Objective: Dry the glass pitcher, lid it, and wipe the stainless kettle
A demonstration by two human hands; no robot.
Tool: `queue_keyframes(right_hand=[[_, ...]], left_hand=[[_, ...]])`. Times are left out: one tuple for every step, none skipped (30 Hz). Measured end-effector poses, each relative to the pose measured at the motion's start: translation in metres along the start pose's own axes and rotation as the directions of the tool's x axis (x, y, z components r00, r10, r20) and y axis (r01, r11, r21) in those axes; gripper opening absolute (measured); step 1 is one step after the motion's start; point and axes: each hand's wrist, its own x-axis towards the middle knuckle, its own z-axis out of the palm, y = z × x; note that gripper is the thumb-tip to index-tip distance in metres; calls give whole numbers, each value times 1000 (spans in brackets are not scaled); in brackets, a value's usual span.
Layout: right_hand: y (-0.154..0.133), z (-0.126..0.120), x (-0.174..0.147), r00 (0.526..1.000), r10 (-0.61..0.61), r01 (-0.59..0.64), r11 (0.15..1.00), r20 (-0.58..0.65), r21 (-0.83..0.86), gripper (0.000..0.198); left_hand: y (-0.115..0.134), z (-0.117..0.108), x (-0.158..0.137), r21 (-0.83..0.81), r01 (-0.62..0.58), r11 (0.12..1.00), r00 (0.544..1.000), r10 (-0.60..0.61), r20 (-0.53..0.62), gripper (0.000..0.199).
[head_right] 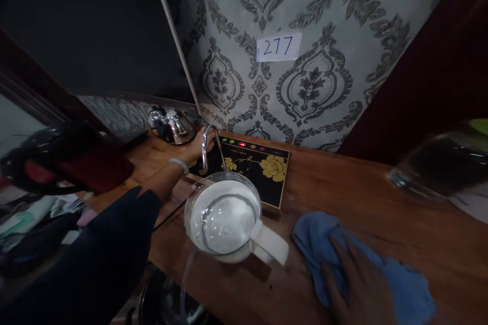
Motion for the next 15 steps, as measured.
queue_keyframes(right_hand=[[-5, -4, 4, 1000, -15, 15, 1000, -6, 10, 56], [-9, -7, 6, 1000, -16, 16, 1000, -13, 16, 54], [-11, -8, 7, 1000, -14, 15, 1000, -19, 20, 53], [-11, -7, 8, 1000, -7, 7, 1000, -20, 18, 51], [-11, -6, 7, 1000, 3, -3, 1000, -20, 15, 50], [-10, -4, 7, 1000, 11, -11, 1000, -18, 14, 48], [-8, -2, 6, 1000, 14, -14, 1000, -19, 13, 47], [-7, 0, 5, 1000, 15, -15, 1000, -22, 12, 46], [-6, 2, 3, 999, 17, -17, 1000, -28, 12, 45], [-5, 4, 2, 999, 20, -20, 1000, -36, 13, 45], [-4, 6, 2, 999, 23, -23, 1000, -45, 14, 44], [-4, 8, 1, 998, 26, -25, 1000, -53, 16, 43], [-4, 9, 1, 998, 26, -25, 1000, -58, 19, 42], [-3, 11, 1, 998, 25, -24, 1000, -59, 19, 42], [-3, 12, 1, 998, 19, -18, 1000, -55, 22, 41]], left_hand=[[1, -5, -8, 4, 18, 1000, 1000, -18, -6, 56], [2, -9, -16, 3, 30, 1000, 999, -30, -20, 56], [3, -13, -25, -6, 40, 999, 998, -40, -40, 57], [3, -17, -35, -25, 52, 998, 997, -53, -62, 58], [4, -19, -45, -59, 67, 996, 993, -72, -90, 58], [4, -21, -57, -106, 85, 991, 988, -98, -118, 58], [6, -22, -71, -166, 102, 981, 982, -126, -140, 58], [9, -23, -85, -238, 118, 964, 976, -157, -150, 58], [13, -23, -101, -322, 133, 937, 970, -190, -153, 56], [19, -22, -118, -411, 144, 900, 962, -224, -154, 54], [27, -21, -135, -498, 154, 854, 955, -258, -148, 51], [37, -19, -152, -581, 161, 797, 948, -290, -134, 47], [48, -18, -169, -664, 166, 729, 943, -314, -108, 46], [60, -16, -185, -739, 163, 654, 940, -331, -85, 46], [72, -14, -200, -800, 149, 581, 935, -346, -77, 47]])
